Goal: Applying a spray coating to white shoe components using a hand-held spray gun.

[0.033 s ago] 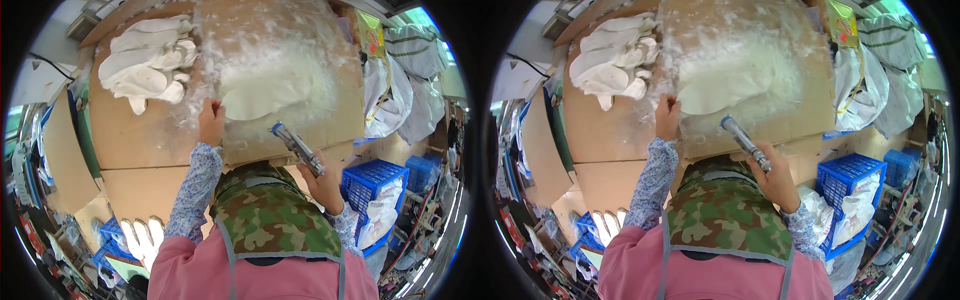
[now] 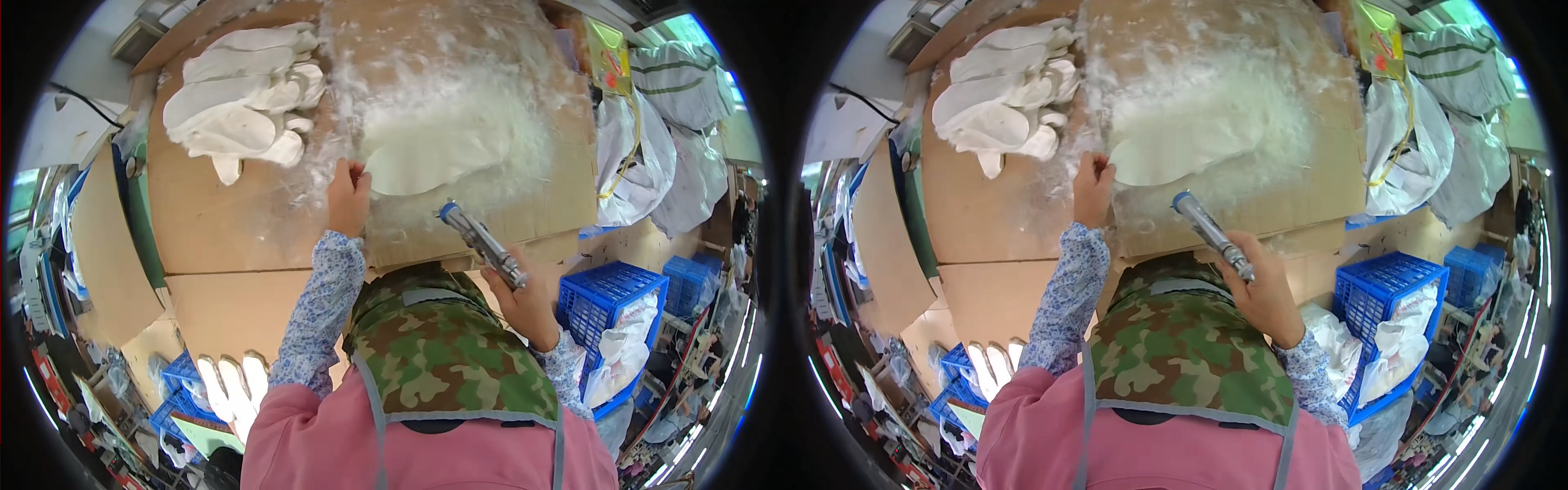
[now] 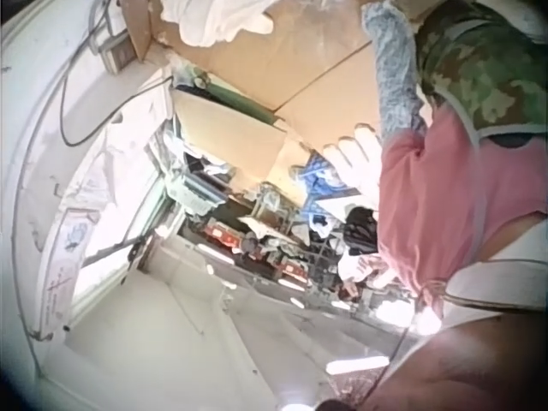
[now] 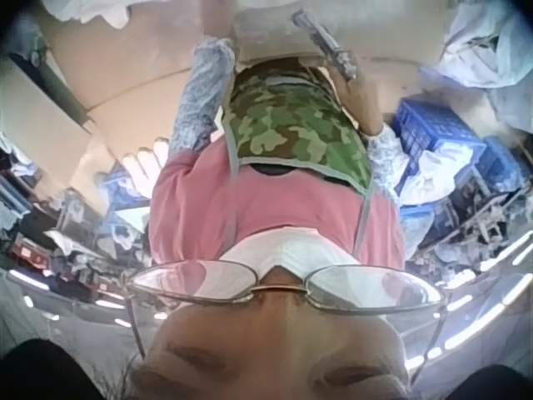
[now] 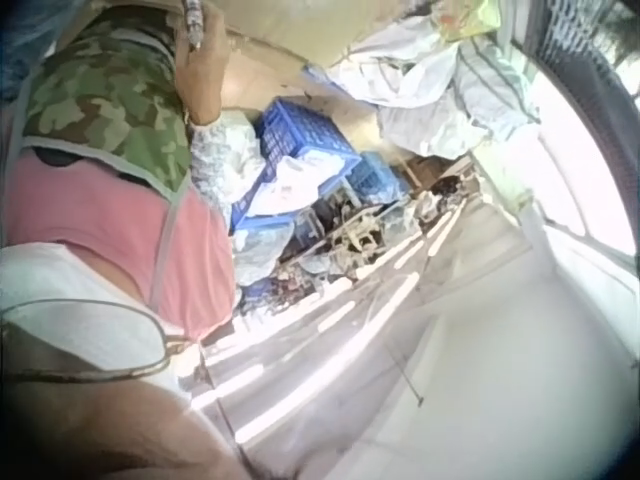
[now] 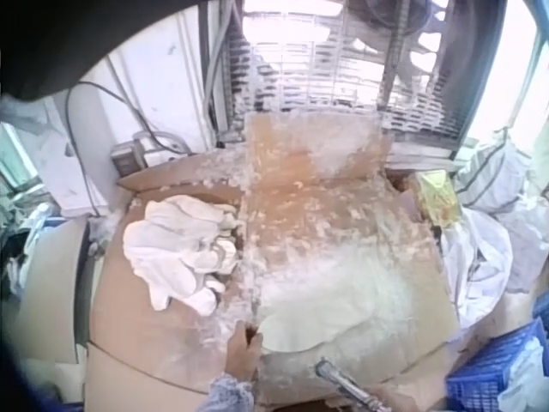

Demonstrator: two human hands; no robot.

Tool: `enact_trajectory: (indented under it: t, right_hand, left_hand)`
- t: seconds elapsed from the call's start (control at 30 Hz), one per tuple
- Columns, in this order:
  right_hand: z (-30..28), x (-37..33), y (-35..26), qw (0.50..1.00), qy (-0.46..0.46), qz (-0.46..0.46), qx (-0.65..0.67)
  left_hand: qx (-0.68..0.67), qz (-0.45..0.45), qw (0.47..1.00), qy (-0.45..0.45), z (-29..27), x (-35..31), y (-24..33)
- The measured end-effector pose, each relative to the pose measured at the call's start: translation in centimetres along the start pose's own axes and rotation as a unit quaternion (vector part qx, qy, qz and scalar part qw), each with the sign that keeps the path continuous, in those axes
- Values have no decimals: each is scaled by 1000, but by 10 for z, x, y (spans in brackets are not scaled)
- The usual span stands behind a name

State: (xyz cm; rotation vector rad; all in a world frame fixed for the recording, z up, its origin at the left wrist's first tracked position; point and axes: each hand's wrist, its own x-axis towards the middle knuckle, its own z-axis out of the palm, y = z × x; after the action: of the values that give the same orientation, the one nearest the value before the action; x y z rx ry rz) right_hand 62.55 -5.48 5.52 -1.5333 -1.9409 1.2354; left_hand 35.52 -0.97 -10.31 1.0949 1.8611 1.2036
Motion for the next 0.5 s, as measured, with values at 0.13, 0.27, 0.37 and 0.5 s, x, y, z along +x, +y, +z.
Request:
enact_trajectory:
  t: [0.13, 0.27, 0.37, 0.5]
  right_hand:
    - [12, 7, -4, 1000, -14, -7, 12]
    - [9, 9, -4, 1000, -16, 18, -12]
    - [1, 6, -2, 998, -10, 45, -50]
    - [-4, 7, 6, 998, 10, 57, -30]
  left_hand:
    - [3, 2, 1000, 0, 2, 0, -8]
    - [20, 3, 1000, 4, 2, -1, -10]
    - [17, 8, 1000, 7, 2, 0, -9]
    - [13, 12, 1000, 7, 3, 0, -5]
